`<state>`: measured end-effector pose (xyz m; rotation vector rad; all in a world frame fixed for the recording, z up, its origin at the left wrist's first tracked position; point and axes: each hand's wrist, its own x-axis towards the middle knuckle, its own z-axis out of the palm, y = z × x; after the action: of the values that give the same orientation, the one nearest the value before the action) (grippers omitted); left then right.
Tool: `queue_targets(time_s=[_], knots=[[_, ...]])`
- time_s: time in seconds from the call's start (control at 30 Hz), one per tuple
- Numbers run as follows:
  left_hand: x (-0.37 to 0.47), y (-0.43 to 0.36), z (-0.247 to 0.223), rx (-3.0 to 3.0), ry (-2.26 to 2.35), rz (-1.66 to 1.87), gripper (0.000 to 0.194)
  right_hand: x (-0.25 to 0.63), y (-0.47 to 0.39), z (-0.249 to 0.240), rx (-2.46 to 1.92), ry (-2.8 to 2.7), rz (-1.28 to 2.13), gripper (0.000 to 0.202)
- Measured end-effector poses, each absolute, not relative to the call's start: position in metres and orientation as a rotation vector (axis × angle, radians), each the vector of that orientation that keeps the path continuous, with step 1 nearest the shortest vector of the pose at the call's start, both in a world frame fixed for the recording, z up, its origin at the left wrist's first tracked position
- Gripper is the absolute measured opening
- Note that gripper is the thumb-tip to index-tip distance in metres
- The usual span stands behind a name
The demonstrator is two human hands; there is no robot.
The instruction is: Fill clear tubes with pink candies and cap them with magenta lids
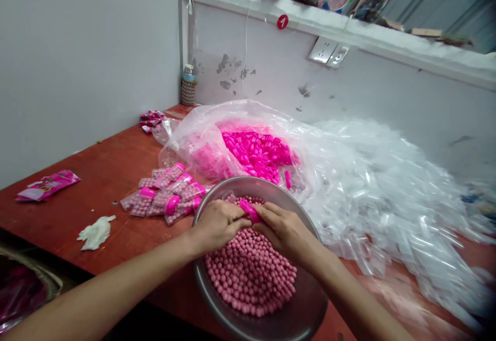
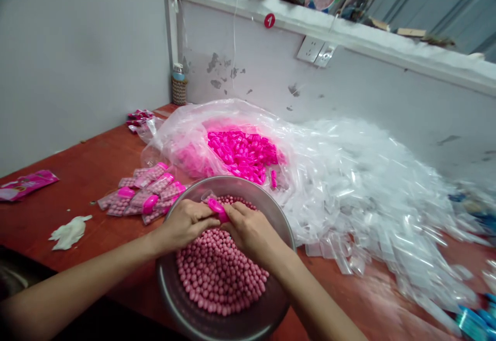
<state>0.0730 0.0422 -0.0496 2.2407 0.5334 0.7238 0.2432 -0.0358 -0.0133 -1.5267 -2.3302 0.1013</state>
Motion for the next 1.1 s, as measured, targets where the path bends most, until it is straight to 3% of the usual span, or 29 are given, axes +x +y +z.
queue_targets(time_s=[0.17,0.37,0.6,0.77,0.93,1.1], knots=[[0.081,0.043,-0.046,1.97,0.421,0.567,0.019,0.244,-0.031,0.02,-1.407,-2.605,-0.064,0.068],[0.08,0.045,-0.046,1.685,0.48,0.611,0.021,0.246,-0.029,0.023,-1.599,-2.494,-0.266,0.06],[0.084,0.05,-0.049,1.449,0.556,0.709,0.024,0.225,-0.033,-0.024,-1.855,-2.14,-0.339,0.082],[0.082,0.051,-0.054,1.445,0.595,0.731,0.022,0.214,-0.025,-0.038,-1.819,-2.046,-0.47,0.063],[0.081,0.052,-0.054,1.382,0.577,0.737,0.019,0.218,-0.02,-0.043,-1.709,-2.064,-0.5,0.059],[0.085,0.049,-0.048,1.24,0.578,0.781,0.019,0.218,-0.017,-0.04,-1.762,-2.074,-0.35,0.07]])
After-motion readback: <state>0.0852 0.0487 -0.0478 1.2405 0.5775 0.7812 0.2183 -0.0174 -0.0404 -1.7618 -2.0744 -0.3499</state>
